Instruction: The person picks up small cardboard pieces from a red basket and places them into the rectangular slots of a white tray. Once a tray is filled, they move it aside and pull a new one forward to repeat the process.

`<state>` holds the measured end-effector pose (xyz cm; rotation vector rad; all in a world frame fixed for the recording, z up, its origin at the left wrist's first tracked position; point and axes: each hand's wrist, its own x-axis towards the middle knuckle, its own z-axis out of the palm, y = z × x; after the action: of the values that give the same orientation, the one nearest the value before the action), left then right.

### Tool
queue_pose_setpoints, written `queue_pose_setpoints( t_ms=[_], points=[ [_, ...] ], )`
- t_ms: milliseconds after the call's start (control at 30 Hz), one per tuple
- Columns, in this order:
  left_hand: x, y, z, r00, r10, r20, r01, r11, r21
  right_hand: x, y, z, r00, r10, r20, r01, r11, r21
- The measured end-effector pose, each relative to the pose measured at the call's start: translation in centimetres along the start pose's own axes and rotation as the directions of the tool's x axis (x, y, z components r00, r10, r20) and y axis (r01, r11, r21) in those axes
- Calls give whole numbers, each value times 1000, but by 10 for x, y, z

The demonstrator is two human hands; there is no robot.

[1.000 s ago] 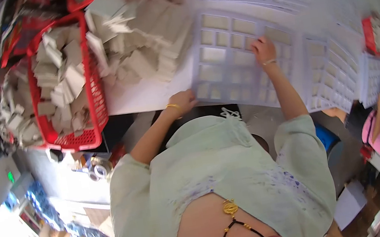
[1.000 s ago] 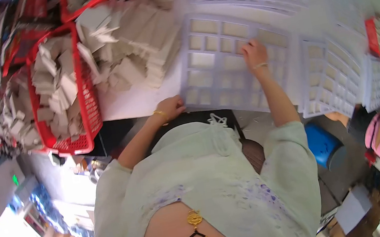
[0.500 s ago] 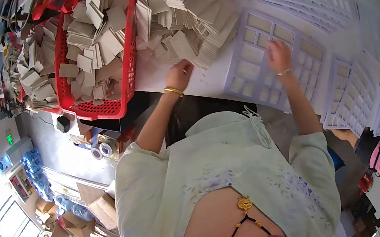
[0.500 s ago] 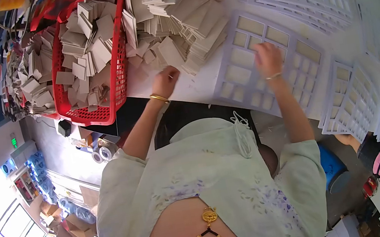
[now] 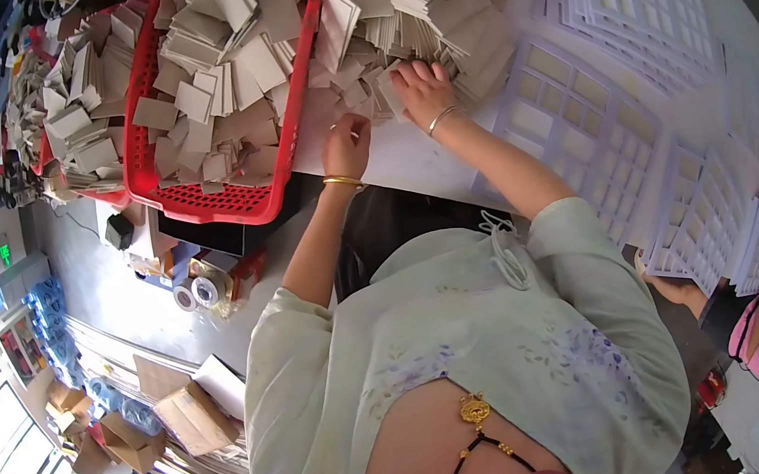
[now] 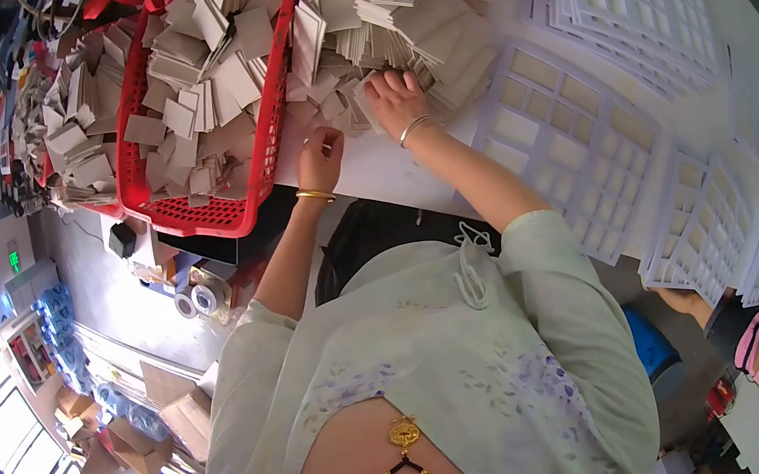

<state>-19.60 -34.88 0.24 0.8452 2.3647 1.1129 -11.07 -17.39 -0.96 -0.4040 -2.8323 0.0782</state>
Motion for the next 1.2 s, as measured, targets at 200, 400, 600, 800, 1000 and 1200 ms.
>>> queue_pose_setpoints(
  t_ms=[200, 400, 600, 800, 1000, 1200],
  points=[
    [4, 0, -3, 1000, 25, 1, -25, 1000, -15, 4, 1, -14, 1000, -1, -30, 3, 998, 68],
    [8, 1, 10, 963, 271, -9, -267, 944, -194, -20, 7, -47, 962, 266, 61, -236, 699, 676],
    [-18, 56, 8, 807, 74, 586, 433, 602, -671, -88, 3, -92, 740, 433, 514, -449, -251, 858],
    [-39, 88, 32, 694, 269, 668, 457, 554, -697, -159, 2, -116, 638, 412, 650, -363, -583, 727],
    [-47, 106, 57, 628, 259, 734, 519, 563, -643, -197, 6, -111, 591, 502, 631, -273, -612, 742],
    [-37, 119, 68, 606, 171, 777, 517, 658, -548, -207, 16, -127, 593, 580, 558, -311, -474, 824]
  ],
)
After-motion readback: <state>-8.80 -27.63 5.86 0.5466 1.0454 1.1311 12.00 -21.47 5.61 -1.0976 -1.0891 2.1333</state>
